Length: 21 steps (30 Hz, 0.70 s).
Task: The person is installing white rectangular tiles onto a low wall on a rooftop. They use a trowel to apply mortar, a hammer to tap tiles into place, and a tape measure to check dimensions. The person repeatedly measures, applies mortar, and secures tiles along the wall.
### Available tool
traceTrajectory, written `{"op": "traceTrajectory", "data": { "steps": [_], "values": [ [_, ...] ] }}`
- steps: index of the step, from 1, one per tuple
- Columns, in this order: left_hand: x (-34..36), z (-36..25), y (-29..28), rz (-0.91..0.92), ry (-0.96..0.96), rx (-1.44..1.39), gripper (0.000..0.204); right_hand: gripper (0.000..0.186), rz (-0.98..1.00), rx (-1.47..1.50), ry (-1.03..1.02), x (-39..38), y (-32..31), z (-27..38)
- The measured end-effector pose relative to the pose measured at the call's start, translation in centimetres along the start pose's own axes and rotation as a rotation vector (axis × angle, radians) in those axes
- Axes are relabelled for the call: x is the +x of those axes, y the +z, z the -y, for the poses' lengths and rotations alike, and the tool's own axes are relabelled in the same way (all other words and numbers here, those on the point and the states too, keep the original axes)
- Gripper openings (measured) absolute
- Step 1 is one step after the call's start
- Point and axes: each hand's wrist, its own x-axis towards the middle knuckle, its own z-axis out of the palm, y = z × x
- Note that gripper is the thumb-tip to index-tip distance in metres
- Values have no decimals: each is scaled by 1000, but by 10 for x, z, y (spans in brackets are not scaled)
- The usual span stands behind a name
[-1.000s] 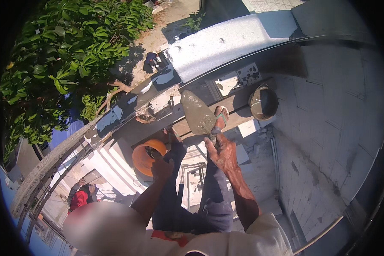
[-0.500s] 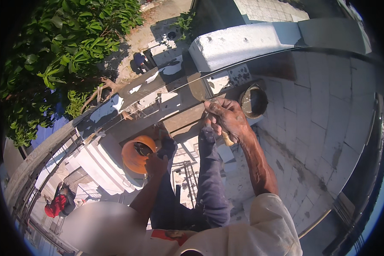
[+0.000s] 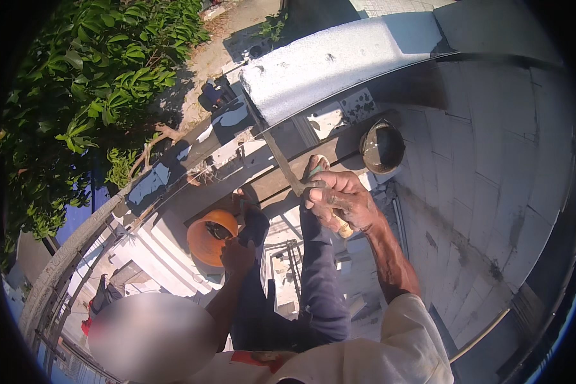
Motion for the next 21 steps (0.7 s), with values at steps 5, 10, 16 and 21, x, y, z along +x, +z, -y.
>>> {"op": "traceTrajectory", "data": {
  "steps": [5, 10, 16, 21],
  "values": [
    [-18, -19, 19, -118, -15, -2, 50, 30, 151, -87, 77, 55, -13, 43],
    [16, 23, 122, -434, 250, 152, 53, 24, 283, -50, 35, -14, -83, -6],
    [17, -6, 129, -495, 151, 211, 51, 28, -661, -135, 240, -59, -186, -74],
    [8, -54, 24, -30, 34, 118, 55, 24, -735, -426, -52, -45, -353, -150]
  ]
}}
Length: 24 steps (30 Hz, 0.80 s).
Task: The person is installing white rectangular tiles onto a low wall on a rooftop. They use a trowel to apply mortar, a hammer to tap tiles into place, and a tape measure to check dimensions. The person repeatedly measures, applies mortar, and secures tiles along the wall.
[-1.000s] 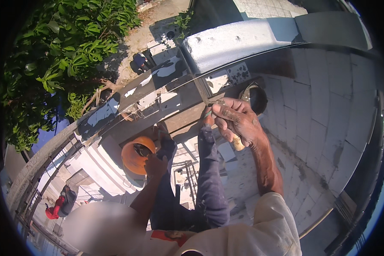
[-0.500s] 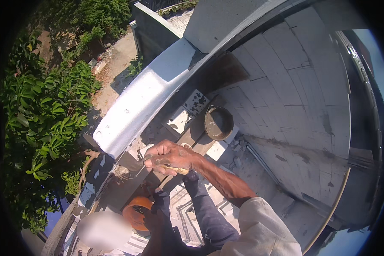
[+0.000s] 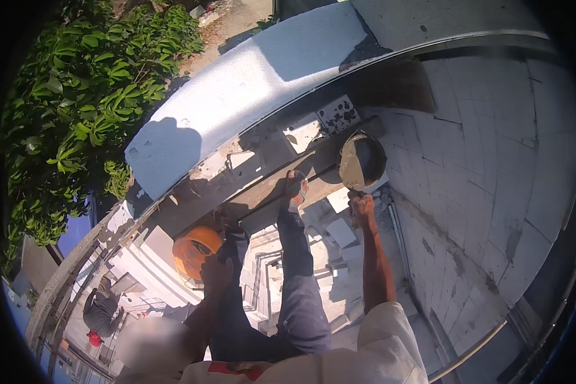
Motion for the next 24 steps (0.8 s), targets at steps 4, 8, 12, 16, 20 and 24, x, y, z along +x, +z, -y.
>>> {"op": "traceTrajectory", "data": {
  "steps": [4, 8, 12, 16, 20, 24],
  "values": [
    [-9, 11, -13, -19, -29, -152, 57, 15, 54, -89, 271, 51, -45, -21],
    [-40, 21, -1, 4, -135, -352, 57, 17, -142, -391, 570, 49, -16, 4],
    [-58, 30, 14, -8, -250, -514, 55, 22, 117, -664, 662, 22, -3, -2],
    [-80, 45, 45, 6, -378, -923, 55, 53, 407, -822, 697, -39, 107, 52],
    [-112, 59, 80, -170, -419, -1295, 52, 76, 739, -1698, 156, -48, 179, 70],
    [-163, 78, 106, -398, -600, -1692, 53, 73, 984, -1772, -395, -24, 174, 66]
  ]
}}
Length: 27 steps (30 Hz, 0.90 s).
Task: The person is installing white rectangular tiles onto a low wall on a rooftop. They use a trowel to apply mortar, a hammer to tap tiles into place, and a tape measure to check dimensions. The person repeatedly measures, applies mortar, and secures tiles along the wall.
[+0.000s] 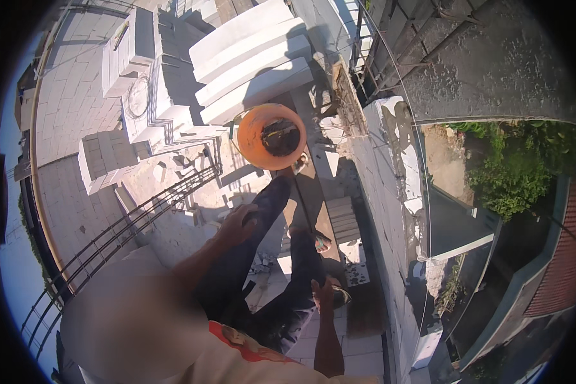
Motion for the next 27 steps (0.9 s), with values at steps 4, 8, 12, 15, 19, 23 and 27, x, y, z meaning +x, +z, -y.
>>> {"op": "traceTrajectory", "data": {
  "steps": [4, 8, 12, 15, 19, 23, 27],
  "values": [
    [-10, 23, -33, 114, -167, 39, 63, 73, 9, -127, -345, 8, -23, 75],
    [-25, 11, -26, 176, -279, 175, 79, 67, 161, -279, -475, 47, -57, 182],
    [-7, -21, -27, 129, -327, 328, 87, 54, 199, -255, -331, 154, -77, 279],
    [22, -8, -15, 99, -360, 329, 83, 50, -66, -139, -621, 265, -73, 416],
    [32, 5, -10, -10, -409, 214, 70, 55, -152, -404, -1035, 384, -35, 603],
    [34, 12, -12, -27, -440, 172, 66, 77, -236, -757, -1377, 447, 44, 711],
    [39, 14, -13, -62, -458, 120, 64, 79, -249, -1192, -1300, 492, 101, 735]
  ]
}}
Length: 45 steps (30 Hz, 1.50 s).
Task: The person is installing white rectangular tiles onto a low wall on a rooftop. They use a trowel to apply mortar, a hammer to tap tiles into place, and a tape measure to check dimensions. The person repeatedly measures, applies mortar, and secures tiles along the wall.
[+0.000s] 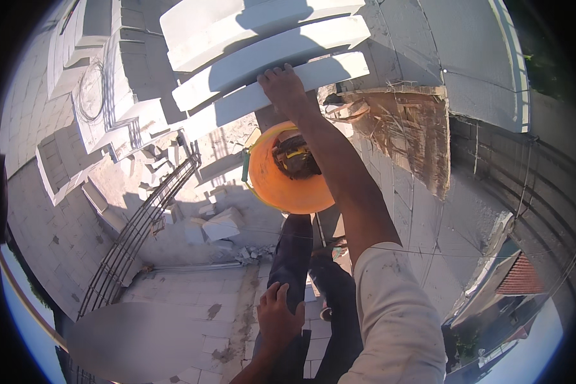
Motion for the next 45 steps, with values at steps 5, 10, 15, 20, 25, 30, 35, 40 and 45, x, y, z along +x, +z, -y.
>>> {"op": "traceTrajectory", "data": {
  "steps": [5, 10, 15, 20, 25, 30, 35, 40, 45],
  "values": [
    [4, 2, -3, -41, -31, -26, 61, 75, 131, -44, -21, 23, 4, 3],
    [7, 2, -4, -90, -24, -40, 58, 71, 105, 74, 15, 4, 8, -14],
    [2, -2, 3, -106, -12, -28, 54, 64, 100, 146, 100, -30, -34, -10],
    [-3, -9, 5, -103, 6, 33, 52, 51, -69, 135, 78, -67, -98, -1],
    [-3, -22, 0, -75, -20, 47, 47, 54, -94, 221, 119, -104, -170, 7],
    [-3, -18, 9, -139, 3, 25, 45, 57, -107, 282, 228, -147, -208, 17],
    [-10, -15, 14, -171, -11, 45, 42, 65, -145, 460, 435, -208, -241, 28],
    [-5, -20, 12, -119, -7, 79, 44, 83, -125, 545, 713, -301, -238, 31],
    [-11, -20, 24, -122, 50, 143, 45, 88, -100, 627, 948, -414, -225, 58]
  ]
}}
